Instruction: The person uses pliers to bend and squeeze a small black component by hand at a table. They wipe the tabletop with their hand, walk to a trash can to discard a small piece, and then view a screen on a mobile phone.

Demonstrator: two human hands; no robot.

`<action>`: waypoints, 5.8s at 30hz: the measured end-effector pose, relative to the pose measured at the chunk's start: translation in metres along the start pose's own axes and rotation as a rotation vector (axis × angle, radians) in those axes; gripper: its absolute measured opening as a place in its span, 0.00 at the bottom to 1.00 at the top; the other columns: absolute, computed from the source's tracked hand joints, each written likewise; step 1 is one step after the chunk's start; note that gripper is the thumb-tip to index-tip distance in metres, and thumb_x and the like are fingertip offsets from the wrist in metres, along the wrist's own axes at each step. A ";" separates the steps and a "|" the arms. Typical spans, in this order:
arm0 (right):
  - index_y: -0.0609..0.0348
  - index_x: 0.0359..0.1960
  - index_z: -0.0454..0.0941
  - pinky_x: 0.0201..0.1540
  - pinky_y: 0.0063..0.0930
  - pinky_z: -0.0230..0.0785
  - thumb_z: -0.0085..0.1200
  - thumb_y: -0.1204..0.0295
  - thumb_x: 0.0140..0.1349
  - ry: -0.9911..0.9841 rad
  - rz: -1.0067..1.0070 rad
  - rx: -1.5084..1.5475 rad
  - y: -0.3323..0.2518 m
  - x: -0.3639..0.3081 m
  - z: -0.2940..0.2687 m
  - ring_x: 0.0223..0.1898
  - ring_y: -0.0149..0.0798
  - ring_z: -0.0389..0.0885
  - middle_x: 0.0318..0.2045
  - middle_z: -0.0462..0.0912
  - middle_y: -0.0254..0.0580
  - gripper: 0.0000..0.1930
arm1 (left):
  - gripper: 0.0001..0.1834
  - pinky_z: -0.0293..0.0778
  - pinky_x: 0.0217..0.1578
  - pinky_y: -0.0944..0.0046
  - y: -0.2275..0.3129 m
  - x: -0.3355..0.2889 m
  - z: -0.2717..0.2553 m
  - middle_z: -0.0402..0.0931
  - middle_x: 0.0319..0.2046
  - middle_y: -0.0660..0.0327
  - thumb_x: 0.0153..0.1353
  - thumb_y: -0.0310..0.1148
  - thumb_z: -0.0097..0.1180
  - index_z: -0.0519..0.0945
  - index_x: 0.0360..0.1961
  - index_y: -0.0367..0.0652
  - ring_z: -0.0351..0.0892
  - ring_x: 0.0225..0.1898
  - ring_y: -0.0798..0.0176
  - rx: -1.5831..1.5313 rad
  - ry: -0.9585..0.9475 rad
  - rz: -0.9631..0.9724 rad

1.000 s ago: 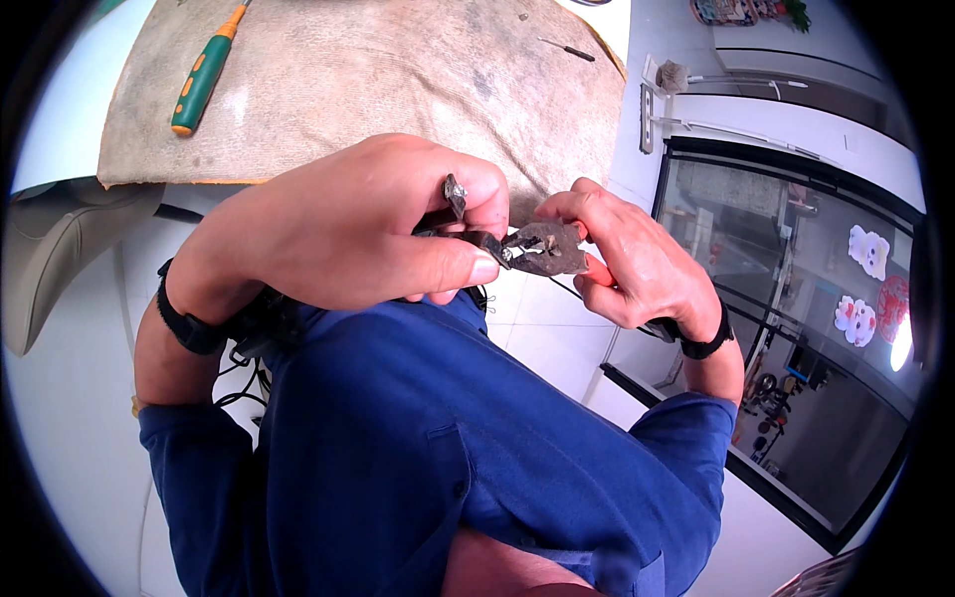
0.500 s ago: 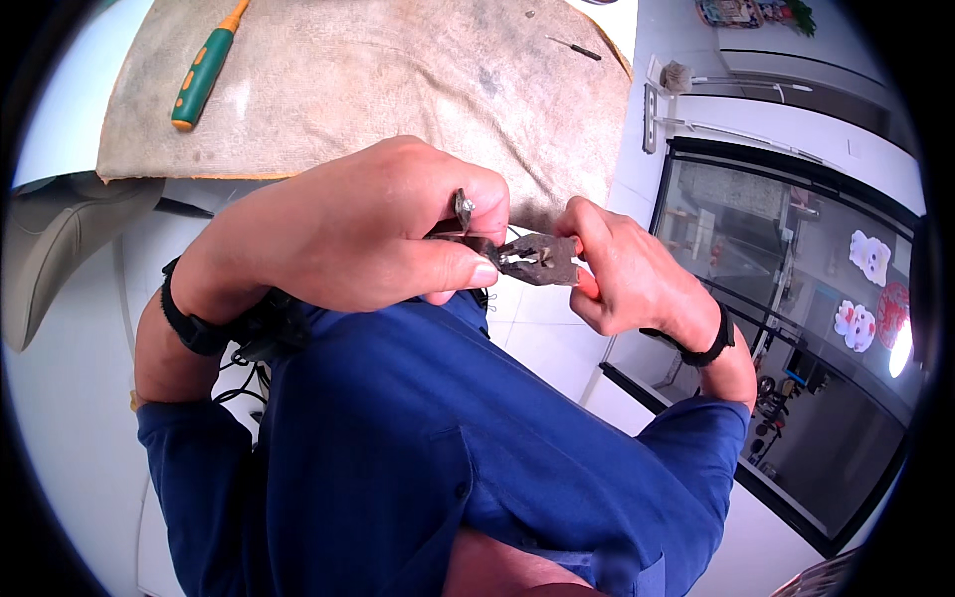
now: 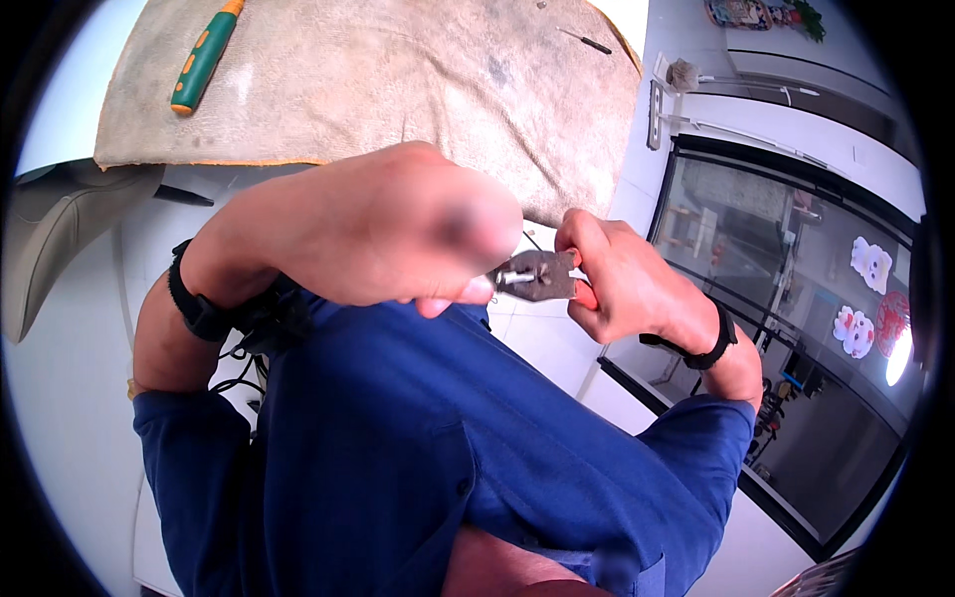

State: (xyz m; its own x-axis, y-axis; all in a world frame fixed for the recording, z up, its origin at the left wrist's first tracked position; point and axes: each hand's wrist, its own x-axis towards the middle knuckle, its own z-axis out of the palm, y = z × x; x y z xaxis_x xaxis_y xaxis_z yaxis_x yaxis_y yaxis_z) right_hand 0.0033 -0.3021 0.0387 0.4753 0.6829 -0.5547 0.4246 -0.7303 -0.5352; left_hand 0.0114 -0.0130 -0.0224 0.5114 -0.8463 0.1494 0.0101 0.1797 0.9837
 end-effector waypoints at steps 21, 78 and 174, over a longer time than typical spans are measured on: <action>0.60 0.47 0.62 0.35 0.39 0.68 0.55 0.80 0.49 0.043 -0.100 0.449 0.015 -0.001 0.022 0.28 0.47 0.72 0.25 0.68 0.43 0.23 | 0.05 0.73 0.24 0.72 0.011 -0.004 -0.008 0.80 0.24 0.62 0.64 0.24 0.62 0.78 0.36 0.34 0.79 0.23 0.72 -0.313 0.124 -0.243; 0.65 0.50 0.65 0.43 0.49 0.70 0.55 0.75 0.51 0.375 -0.039 0.423 -0.016 0.000 0.009 0.39 0.63 0.77 0.37 0.76 0.59 0.22 | 0.13 0.71 0.32 0.54 0.020 0.031 0.018 0.76 0.31 0.54 0.58 0.25 0.64 0.75 0.42 0.38 0.75 0.30 0.49 1.017 0.699 0.394; 0.58 0.52 0.64 0.46 0.27 0.71 0.60 0.76 0.67 0.301 -0.359 1.246 -0.015 0.073 0.112 0.43 0.28 0.78 0.43 0.77 0.39 0.18 | 0.05 0.77 0.43 0.56 0.002 0.004 0.023 0.74 0.43 0.51 0.66 0.24 0.49 0.69 0.42 0.41 0.75 0.41 0.58 -0.753 0.842 0.079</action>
State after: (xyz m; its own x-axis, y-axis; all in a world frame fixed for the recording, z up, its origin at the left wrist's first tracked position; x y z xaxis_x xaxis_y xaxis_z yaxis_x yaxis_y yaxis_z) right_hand -0.0548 -0.2391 -0.0649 0.7054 0.6840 -0.1861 -0.3465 0.1037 -0.9323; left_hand -0.0057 -0.0276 -0.0174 0.9465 -0.2635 -0.1863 0.3213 0.7151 0.6208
